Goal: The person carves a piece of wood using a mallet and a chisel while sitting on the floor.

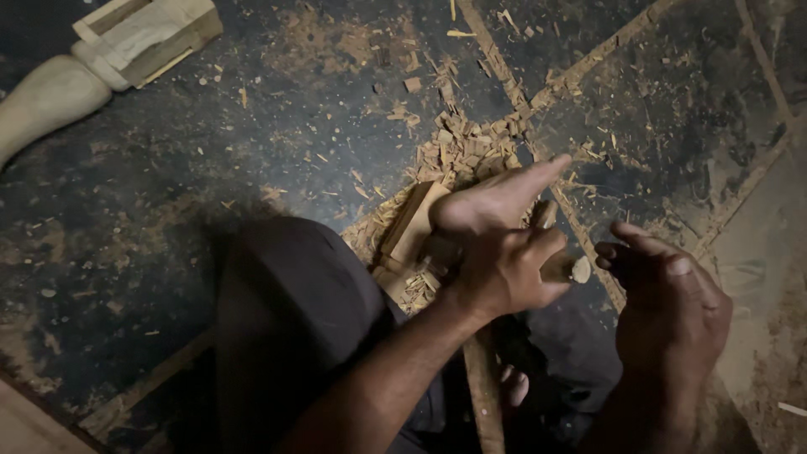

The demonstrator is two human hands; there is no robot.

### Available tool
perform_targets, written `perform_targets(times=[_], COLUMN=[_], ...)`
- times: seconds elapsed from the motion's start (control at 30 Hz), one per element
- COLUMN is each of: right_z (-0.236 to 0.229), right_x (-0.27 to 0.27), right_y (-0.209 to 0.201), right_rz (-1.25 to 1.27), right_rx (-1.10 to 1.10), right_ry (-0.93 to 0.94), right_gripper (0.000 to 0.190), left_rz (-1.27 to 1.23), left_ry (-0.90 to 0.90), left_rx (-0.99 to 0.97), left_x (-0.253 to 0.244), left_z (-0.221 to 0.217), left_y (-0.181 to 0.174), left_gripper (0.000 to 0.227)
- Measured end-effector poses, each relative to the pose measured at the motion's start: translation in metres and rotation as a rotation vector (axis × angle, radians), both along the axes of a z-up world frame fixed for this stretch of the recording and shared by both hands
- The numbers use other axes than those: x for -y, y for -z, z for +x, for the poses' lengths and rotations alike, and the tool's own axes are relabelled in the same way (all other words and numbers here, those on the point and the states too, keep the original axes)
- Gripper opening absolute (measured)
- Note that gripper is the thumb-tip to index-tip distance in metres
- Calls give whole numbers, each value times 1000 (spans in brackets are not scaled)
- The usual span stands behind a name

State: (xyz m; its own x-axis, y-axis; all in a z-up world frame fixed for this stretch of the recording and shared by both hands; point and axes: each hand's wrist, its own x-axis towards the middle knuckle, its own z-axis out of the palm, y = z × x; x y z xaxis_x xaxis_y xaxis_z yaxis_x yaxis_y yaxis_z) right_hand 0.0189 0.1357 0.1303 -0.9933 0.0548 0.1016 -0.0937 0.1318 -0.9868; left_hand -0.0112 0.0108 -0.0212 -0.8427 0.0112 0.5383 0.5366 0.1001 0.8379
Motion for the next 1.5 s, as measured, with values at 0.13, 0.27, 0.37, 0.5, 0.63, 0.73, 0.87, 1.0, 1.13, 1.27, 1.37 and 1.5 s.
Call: perform_targets(times=[0.13, 0.27, 0.37, 0.5, 0.63, 0.73, 0.87, 1.0, 1.13, 1.27, 1.37, 1.5], right_z=[-2, -7, -19, -33, -61, -77, -82, -61, -2, 52, 78, 84], right_x=[4, 10, 19, 43, 84, 91, 85, 78, 21, -9, -23, -26], right_y=[-3, -19, -45, -70, -26, 1, 38, 50, 58, 77, 72, 52], right_rz=[44, 116, 150, 275, 701, 898, 1122, 845, 304, 320, 257, 206], right_rx=[-13, -49, -135, -153, 215, 398, 104, 181, 8, 286, 683, 633], right_ry=[-33, -94, -255, -370, -216, -117, -316, -82, 61, 97, 168, 215], right_gripper=[38, 32, 29, 33, 39, 42, 37, 45, 40, 37, 36, 39], left_rz=[-34, 29, 33, 399, 675, 561, 479, 361, 347, 119, 110, 87], left_ry=[13, -60, 244, 351, 244, 212, 88, 100, 84, 247, 361, 327], left_rx=[-29, -130, 294, 279, 123, 206, 137, -50, 168, 204, 276, 353], left_x=[-2, -2, 4, 10, 26, 36, 36, 53, 79, 131, 133, 130], left_z=[-4, -8, -11, -38, -28, -19, -16, -21, -3, -17, -29, -38], left_y=[6, 10, 17, 19, -9, -28, -20, -23, -54, -95, -100, -74], left_gripper=[31, 22, 16, 37, 67, 59, 45, 31, 31, 13, 12, 15])
